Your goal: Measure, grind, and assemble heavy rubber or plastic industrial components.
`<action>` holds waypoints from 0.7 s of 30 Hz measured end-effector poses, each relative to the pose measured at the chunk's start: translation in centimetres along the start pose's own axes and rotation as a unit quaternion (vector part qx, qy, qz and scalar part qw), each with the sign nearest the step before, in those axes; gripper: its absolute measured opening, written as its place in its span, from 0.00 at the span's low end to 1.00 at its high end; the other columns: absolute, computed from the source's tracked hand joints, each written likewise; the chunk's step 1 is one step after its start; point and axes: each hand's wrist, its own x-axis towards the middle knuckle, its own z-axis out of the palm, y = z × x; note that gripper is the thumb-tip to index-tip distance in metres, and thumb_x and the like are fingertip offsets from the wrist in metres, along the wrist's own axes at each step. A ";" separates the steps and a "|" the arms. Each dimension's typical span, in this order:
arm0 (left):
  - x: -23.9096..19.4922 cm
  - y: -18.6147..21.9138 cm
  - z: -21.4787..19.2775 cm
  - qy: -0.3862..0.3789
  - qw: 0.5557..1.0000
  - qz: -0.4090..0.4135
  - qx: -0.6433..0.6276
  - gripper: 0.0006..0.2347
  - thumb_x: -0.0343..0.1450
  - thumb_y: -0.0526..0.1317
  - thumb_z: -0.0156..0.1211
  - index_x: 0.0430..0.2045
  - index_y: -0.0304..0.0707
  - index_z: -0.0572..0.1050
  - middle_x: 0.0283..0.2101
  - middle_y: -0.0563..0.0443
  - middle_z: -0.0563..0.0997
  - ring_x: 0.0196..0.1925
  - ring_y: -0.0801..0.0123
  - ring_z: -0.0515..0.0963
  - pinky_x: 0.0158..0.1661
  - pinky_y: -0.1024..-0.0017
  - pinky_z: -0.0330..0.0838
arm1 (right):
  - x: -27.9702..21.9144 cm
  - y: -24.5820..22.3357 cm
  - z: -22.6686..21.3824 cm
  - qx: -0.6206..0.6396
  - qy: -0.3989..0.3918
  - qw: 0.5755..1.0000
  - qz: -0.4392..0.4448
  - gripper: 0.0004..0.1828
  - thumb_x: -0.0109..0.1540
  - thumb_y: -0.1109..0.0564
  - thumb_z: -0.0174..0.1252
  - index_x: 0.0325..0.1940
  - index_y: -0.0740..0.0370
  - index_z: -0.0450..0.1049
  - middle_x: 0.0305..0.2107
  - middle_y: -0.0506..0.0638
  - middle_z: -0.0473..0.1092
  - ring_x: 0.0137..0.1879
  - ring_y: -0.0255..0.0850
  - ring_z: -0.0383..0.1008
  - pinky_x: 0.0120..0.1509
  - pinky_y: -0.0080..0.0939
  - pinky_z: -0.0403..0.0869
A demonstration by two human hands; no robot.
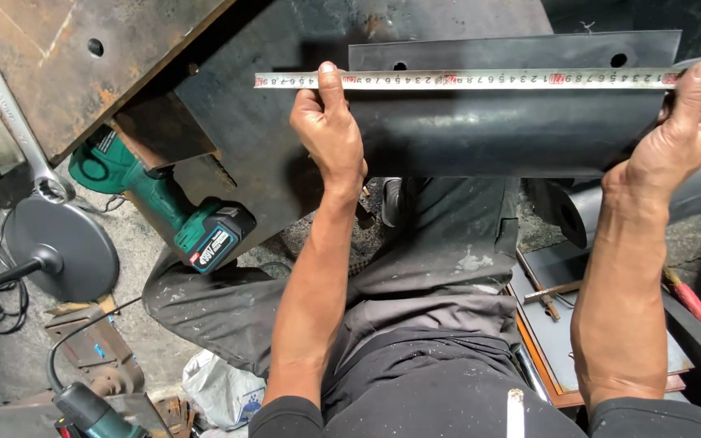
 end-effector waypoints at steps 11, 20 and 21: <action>-0.1 0.2 0.3 -0.002 0.999 0.003 0.046 0.16 0.79 0.43 0.57 0.24 0.30 0.73 0.22 0.63 0.66 0.25 0.83 0.59 0.24 0.75 0.53 | -0.3 -1.1 1.2 0.020 0.026 0.999 -0.001 0.21 0.79 0.51 0.65 0.34 0.62 0.71 0.27 0.44 0.66 0.32 0.30 0.57 0.37 0.31 0.55; -0.3 1.3 0.5 -0.025 0.997 0.006 0.066 0.12 0.79 0.42 0.54 0.29 0.32 0.76 0.25 0.62 0.74 0.26 0.83 0.66 0.27 0.75 0.62 | -0.1 -1.0 1.6 -0.005 0.078 0.997 0.006 0.17 0.75 0.51 0.66 0.36 0.59 0.72 0.31 0.44 0.71 0.31 0.29 0.59 0.38 0.31 0.58; -0.2 1.1 0.3 -0.031 0.997 0.013 0.074 0.13 0.80 0.42 0.54 0.27 0.32 0.74 0.23 0.63 0.71 0.25 0.83 0.63 0.26 0.75 0.57 | -0.1 -1.2 1.9 0.009 0.067 0.998 0.008 0.16 0.75 0.51 0.65 0.36 0.59 0.73 0.31 0.44 0.71 0.31 0.29 0.59 0.38 0.31 0.58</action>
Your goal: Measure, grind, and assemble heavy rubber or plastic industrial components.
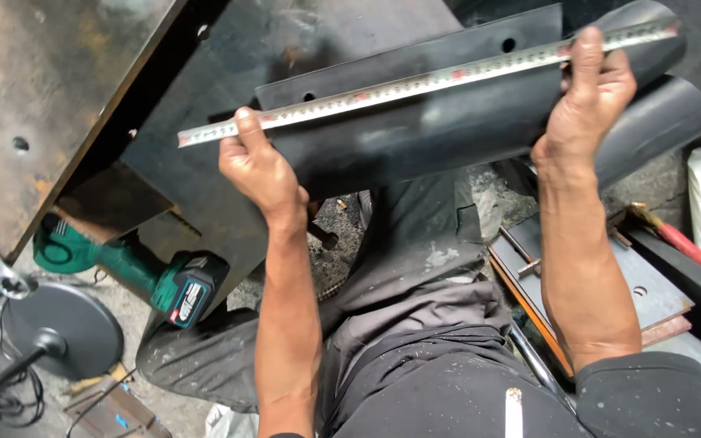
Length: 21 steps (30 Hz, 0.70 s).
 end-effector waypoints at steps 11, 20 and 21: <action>0.0 -0.4 -0.4 -0.023 0.999 0.030 -0.025 0.15 0.82 0.42 0.53 0.23 0.35 0.70 0.23 0.63 0.65 0.26 0.84 0.58 0.27 0.75 0.52 | -0.4 -1.1 0.9 0.066 -0.043 0.997 0.014 0.23 0.75 0.52 0.66 0.30 0.55 0.65 0.22 0.39 0.61 0.28 0.26 0.51 0.34 0.32 0.51; -0.2 0.1 -0.1 -0.043 0.997 0.038 -0.043 0.15 0.82 0.42 0.52 0.23 0.37 0.69 0.23 0.63 0.66 0.26 0.84 0.59 0.27 0.77 0.53 | -0.2 -1.0 1.0 0.077 -0.037 0.996 0.031 0.16 0.73 0.54 0.66 0.35 0.62 0.71 0.34 0.46 0.72 0.37 0.29 0.65 0.45 0.30 0.66; -0.2 0.1 -0.1 -0.040 0.997 0.033 -0.048 0.15 0.82 0.41 0.52 0.23 0.37 0.69 0.24 0.63 0.67 0.26 0.84 0.60 0.27 0.77 0.54 | -0.2 -0.8 0.8 0.075 -0.038 0.996 0.031 0.16 0.73 0.53 0.67 0.36 0.62 0.71 0.35 0.47 0.72 0.37 0.29 0.65 0.45 0.30 0.66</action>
